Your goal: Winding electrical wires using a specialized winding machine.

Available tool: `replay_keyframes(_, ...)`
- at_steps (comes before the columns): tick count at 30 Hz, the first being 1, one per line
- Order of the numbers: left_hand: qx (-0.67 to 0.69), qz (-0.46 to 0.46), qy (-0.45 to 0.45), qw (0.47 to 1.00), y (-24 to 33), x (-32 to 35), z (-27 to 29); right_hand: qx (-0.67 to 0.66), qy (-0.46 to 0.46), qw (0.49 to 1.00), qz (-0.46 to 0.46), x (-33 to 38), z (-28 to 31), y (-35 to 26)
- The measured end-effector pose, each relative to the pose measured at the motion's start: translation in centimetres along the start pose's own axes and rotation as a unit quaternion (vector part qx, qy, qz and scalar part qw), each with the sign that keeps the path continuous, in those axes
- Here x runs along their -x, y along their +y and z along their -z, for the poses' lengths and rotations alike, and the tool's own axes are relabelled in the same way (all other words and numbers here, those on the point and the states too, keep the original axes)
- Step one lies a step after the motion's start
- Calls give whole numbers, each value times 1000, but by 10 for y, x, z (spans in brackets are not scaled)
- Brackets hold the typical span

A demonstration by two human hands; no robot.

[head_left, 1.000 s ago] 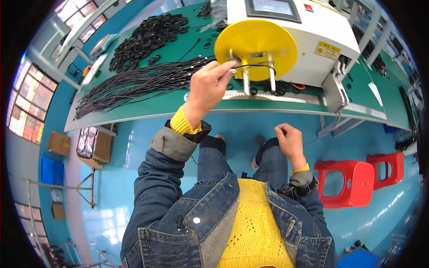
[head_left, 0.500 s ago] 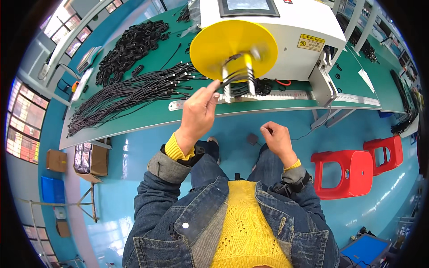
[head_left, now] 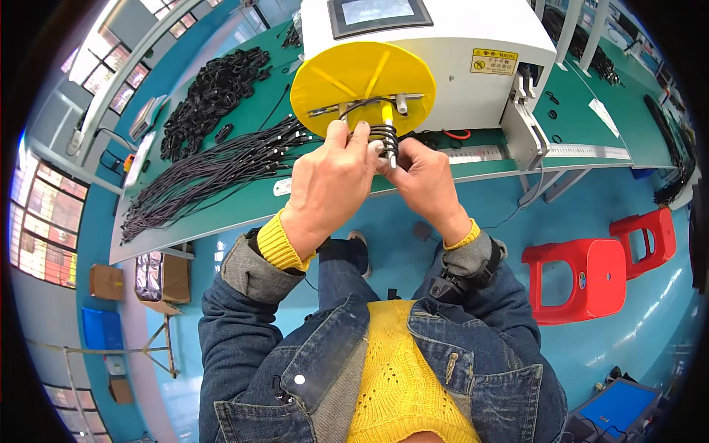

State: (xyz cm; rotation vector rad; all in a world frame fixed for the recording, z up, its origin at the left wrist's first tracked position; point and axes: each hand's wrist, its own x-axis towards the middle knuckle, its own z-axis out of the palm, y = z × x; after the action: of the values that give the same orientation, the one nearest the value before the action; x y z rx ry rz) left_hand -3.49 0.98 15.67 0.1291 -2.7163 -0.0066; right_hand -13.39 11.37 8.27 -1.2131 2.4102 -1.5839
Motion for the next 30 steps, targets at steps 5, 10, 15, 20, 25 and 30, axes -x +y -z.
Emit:
replay_keyframes(5, 22, -5, 14, 1000, -21, -2, -13, -14, 144, 985, 95, -17, -3, 16)
replay_keyframes(10, 99, -95, -21, 990, -51, -3, -24, -103, 100, 983, 117, -25, -10, 24)
replay_keyframes(15, 201, -51, 67, 976, -37, -4, -36, -175, 65, 975, 123, -19, -21, 22)
replay_keyframes(20, 166, -47, 71, 982, -32, -1, -38, 16, 207, 965, 160, 3, -39, 1)
replay_keyframes(25, 142, -69, 78, 984, -28, -1, -31, -4, 197, 974, 115, 0, -35, -6)
replay_keyframes(30, 110, -77, 59, 989, -19, 13, -29, 5, 172, 984, 43, 8, -27, -20)
